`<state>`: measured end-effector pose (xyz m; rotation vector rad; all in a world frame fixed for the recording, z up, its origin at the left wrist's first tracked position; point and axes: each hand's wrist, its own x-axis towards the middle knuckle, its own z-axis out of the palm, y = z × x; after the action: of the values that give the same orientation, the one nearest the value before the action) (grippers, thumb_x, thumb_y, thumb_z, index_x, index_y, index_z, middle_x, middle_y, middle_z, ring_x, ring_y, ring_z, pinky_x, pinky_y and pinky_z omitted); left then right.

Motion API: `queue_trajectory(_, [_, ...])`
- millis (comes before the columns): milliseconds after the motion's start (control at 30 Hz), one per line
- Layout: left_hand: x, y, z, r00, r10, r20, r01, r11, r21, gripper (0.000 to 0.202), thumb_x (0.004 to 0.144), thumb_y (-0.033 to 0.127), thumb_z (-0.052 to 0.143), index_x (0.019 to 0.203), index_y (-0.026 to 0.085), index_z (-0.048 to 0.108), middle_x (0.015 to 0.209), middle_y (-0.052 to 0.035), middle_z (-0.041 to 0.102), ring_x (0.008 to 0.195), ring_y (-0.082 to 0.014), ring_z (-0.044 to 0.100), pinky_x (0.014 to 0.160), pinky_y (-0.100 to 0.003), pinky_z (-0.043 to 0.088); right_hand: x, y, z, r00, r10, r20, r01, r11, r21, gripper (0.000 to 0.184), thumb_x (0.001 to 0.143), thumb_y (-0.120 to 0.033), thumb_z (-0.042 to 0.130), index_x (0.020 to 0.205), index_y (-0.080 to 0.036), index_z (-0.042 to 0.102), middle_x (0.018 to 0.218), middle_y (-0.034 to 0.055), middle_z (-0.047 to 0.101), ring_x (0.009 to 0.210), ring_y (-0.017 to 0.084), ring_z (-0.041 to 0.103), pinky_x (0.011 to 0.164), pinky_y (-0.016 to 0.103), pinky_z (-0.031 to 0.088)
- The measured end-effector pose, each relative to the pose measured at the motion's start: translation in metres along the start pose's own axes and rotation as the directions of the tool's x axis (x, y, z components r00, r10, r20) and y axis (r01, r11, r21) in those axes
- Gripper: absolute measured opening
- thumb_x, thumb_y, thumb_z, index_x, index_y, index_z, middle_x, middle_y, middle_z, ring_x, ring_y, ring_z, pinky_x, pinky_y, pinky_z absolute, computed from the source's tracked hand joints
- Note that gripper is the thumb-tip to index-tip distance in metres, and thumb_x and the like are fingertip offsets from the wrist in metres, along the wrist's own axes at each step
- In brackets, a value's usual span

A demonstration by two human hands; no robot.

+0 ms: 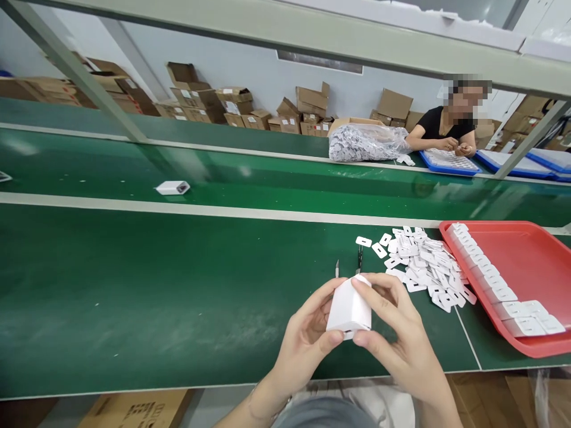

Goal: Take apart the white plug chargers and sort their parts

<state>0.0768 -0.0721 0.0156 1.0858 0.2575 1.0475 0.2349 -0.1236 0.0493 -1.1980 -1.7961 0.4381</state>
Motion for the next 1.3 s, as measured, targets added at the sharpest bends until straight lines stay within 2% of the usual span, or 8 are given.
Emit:
queue_trajectory(200, [0.0,-0.002,0.004,0.999,0.018,-0.04,-0.014,0.995,0.094,0.045,0.081,0.038,0.068,0.122,0.026,0.055,0.114,-0.0069,0.06,0.095,-0.0192,0.061,0.08,-0.024,0.051,0.001,-0.001,0.011,0.994,-0.05,-0.099,0.051,0.999,0.007,0.038,0.095,-0.025,0.045,0.131,-0.032,0.048,0.12,0.0076,0.044,0.109,0.021,0.046,0.083,0.032,0.048])
queue_trajectory(300, [0.001,-0.005,0.004,0.997,0.007,-0.073,0.002,0.992,0.125,0.046,0.082,0.041,0.065,0.123,0.023,0.053,0.115,-0.0092,0.059,0.098,-0.0221,0.06,0.082,-0.029,0.051,0.003,0.004,0.015,0.991,-0.025,-0.133,0.027,1.0,0.011,0.035,0.095,-0.022,0.043,0.128,-0.031,0.051,0.118,0.0084,0.046,0.108,0.023,0.048,0.081,0.034,0.048])
queue_trajectory(467, [0.002,-0.004,0.002,0.994,-0.026,-0.107,0.066,0.917,0.393,0.051,0.079,0.039,0.068,0.124,0.022,0.052,0.123,-0.0104,0.056,0.11,-0.0263,0.054,0.096,-0.037,0.044,0.003,0.02,0.015,0.99,0.042,-0.134,-0.027,0.993,0.112,0.03,0.095,-0.026,0.042,0.121,-0.03,0.056,0.113,0.0083,0.051,0.105,0.023,0.051,0.078,0.035,0.05])
queue_trajectory(533, [0.001,-0.002,0.002,0.992,-0.046,-0.115,0.092,0.897,0.432,0.049,0.079,0.037,0.068,0.124,0.023,0.052,0.125,-0.0102,0.054,0.114,-0.0267,0.052,0.099,-0.039,0.042,0.002,0.022,0.014,0.991,0.054,-0.122,-0.039,0.992,0.123,0.031,0.095,-0.027,0.042,0.122,-0.031,0.056,0.116,0.0085,0.05,0.108,0.024,0.05,0.08,0.035,0.051])
queue_trajectory(767, [0.001,0.003,0.005,0.989,-0.097,-0.115,0.113,0.984,0.136,0.049,0.08,0.035,0.068,0.124,0.021,0.052,0.128,-0.011,0.053,0.113,-0.0249,0.054,0.095,-0.032,0.048,0.001,0.01,0.01,0.999,0.025,-0.029,-0.021,0.993,0.118,0.039,0.096,-0.025,0.042,0.134,-0.034,0.048,0.131,0.0066,0.043,0.121,0.024,0.045,0.093,0.037,0.047])
queue_trajectory(1067, [0.005,0.003,0.008,0.989,-0.119,-0.085,0.122,0.992,0.024,0.052,0.075,0.026,0.074,0.123,0.024,0.055,0.125,-0.0086,0.057,0.104,-0.0224,0.059,0.085,-0.027,0.053,0.002,0.0,0.001,0.999,0.038,0.037,-0.04,0.999,0.035,0.043,0.097,-0.023,0.04,0.138,-0.035,0.042,0.136,0.0056,0.04,0.126,0.024,0.042,0.094,0.036,0.048])
queue_trajectory(1200, [0.006,0.002,0.009,0.986,-0.12,-0.118,0.123,0.992,0.016,0.053,0.072,0.029,0.077,0.12,0.021,0.057,0.119,-0.01,0.061,0.098,-0.0227,0.062,0.08,-0.028,0.055,0.004,-0.002,0.002,1.0,0.015,0.0,-0.015,1.0,-0.008,0.042,0.097,-0.023,0.039,0.137,-0.035,0.044,0.133,0.0063,0.043,0.122,0.024,0.045,0.092,0.037,0.049])
queue_trajectory(1300, [0.007,0.002,0.009,0.983,-0.11,-0.148,0.112,0.994,0.003,0.053,0.069,0.029,0.079,0.117,0.021,0.059,0.114,-0.0095,0.063,0.094,-0.0216,0.063,0.077,-0.028,0.056,0.005,-0.003,0.001,0.999,0.013,0.035,-0.012,0.999,-0.034,0.043,0.097,-0.023,0.038,0.138,-0.035,0.041,0.138,0.0056,0.039,0.127,0.025,0.041,0.093,0.036,0.049])
